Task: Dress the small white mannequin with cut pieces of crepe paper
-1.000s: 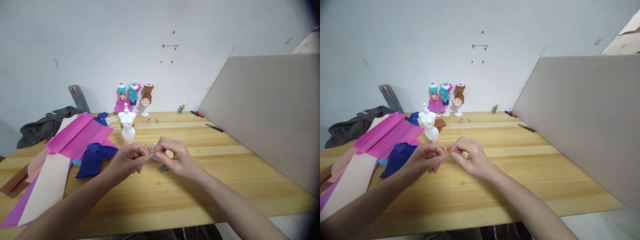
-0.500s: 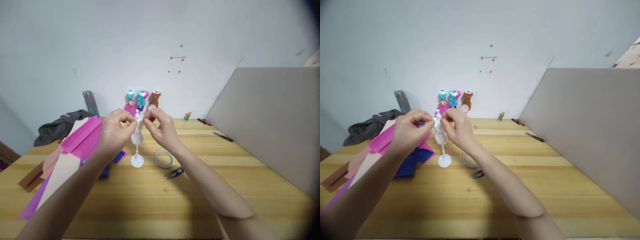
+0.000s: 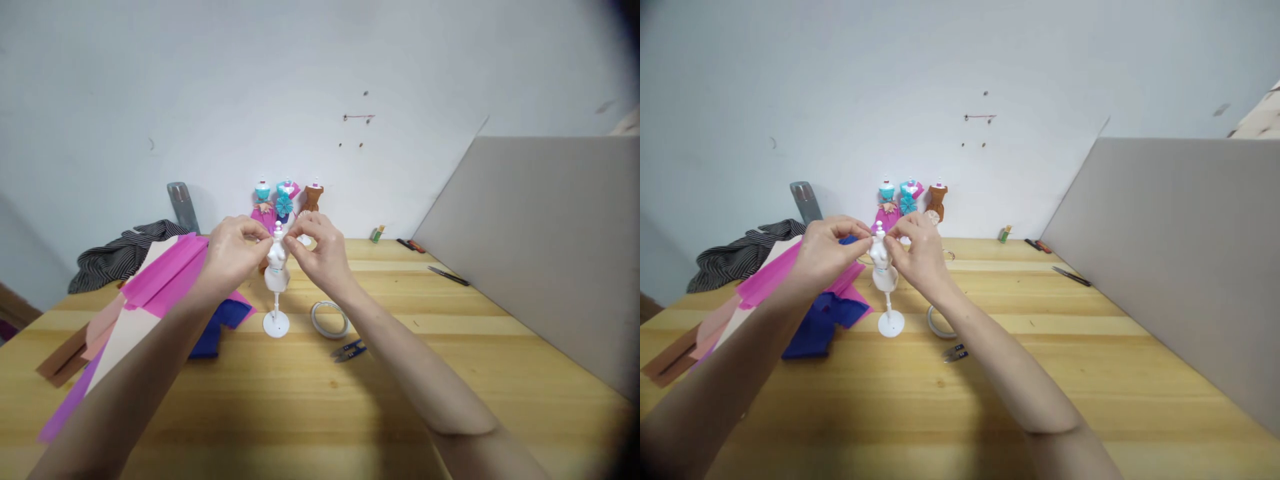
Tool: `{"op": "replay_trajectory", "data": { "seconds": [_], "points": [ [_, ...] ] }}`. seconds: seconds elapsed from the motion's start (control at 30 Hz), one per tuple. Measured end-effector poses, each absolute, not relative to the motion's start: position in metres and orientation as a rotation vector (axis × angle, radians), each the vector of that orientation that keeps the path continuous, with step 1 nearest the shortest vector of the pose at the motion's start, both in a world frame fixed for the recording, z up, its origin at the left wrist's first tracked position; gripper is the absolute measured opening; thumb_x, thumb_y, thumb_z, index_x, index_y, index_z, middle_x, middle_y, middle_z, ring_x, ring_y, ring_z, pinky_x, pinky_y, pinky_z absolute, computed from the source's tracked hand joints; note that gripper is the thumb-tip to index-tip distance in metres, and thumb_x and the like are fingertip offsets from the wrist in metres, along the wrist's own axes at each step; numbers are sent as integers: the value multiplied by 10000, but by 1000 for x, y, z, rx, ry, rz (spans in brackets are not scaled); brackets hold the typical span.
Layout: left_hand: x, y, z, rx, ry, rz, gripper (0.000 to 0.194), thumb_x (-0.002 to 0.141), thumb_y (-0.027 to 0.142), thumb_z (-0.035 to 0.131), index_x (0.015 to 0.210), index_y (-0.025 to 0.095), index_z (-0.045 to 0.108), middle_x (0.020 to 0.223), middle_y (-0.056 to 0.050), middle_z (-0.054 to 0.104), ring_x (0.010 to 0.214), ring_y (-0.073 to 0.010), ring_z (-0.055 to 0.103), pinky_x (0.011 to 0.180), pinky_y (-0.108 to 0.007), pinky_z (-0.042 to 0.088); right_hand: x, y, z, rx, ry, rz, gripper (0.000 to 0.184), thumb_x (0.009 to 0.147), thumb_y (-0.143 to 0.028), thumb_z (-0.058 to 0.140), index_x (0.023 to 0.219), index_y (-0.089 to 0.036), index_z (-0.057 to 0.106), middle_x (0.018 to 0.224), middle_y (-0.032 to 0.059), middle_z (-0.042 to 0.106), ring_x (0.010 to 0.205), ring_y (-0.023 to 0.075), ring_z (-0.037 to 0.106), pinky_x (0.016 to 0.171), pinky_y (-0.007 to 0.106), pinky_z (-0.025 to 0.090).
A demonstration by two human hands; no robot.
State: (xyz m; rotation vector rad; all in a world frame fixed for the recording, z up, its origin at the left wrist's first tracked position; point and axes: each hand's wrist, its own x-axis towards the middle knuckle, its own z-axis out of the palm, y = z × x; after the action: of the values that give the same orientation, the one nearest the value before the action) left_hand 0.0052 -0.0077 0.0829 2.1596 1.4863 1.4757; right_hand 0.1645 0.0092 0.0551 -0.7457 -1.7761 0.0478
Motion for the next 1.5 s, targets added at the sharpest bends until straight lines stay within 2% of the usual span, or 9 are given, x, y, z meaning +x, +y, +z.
{"op": "replay_trajectory", "data": {
  "seconds": [0.27,0.6,1.13,1.5],
  "points": [
    [5,-3,82,2146,1459,1460,86,661,175,606,598,163,663,748,-42,712,801,-198,648,838,-343,472,165,15,53,-748,-1754,88,171,768,-110,580,625,-202,563,741,22,599,798,198,551,789,369,443],
    [3,4,82,1892,1359,1400,103,620,222,646,616,130,691,616,-29,683,653,-174,636,658,-285,500,165,18,55,-742,-1742,160,172,749,-104,589,603,-196,597,706,11,611,743,177,562,747,345,450],
    [3,7,83,1852,1323,1408,93,599,187,650,629,113,698,613,-29,680,615,-154,613,629,-275,481,164,20,57,-777,-1732,225,149,729,-115,611,595,-177,631,675,11,610,699,154,554,671,309,432],
    [8,10,83,1810,1318,1408,74,577,184,663,608,125,696,585,-25,664,575,-144,581,582,-266,443,167,27,65,-917,-1571,749,96,616,-222,680,560,-149,654,529,-15,592,518,97,489,523,246,386]
  ]
}}
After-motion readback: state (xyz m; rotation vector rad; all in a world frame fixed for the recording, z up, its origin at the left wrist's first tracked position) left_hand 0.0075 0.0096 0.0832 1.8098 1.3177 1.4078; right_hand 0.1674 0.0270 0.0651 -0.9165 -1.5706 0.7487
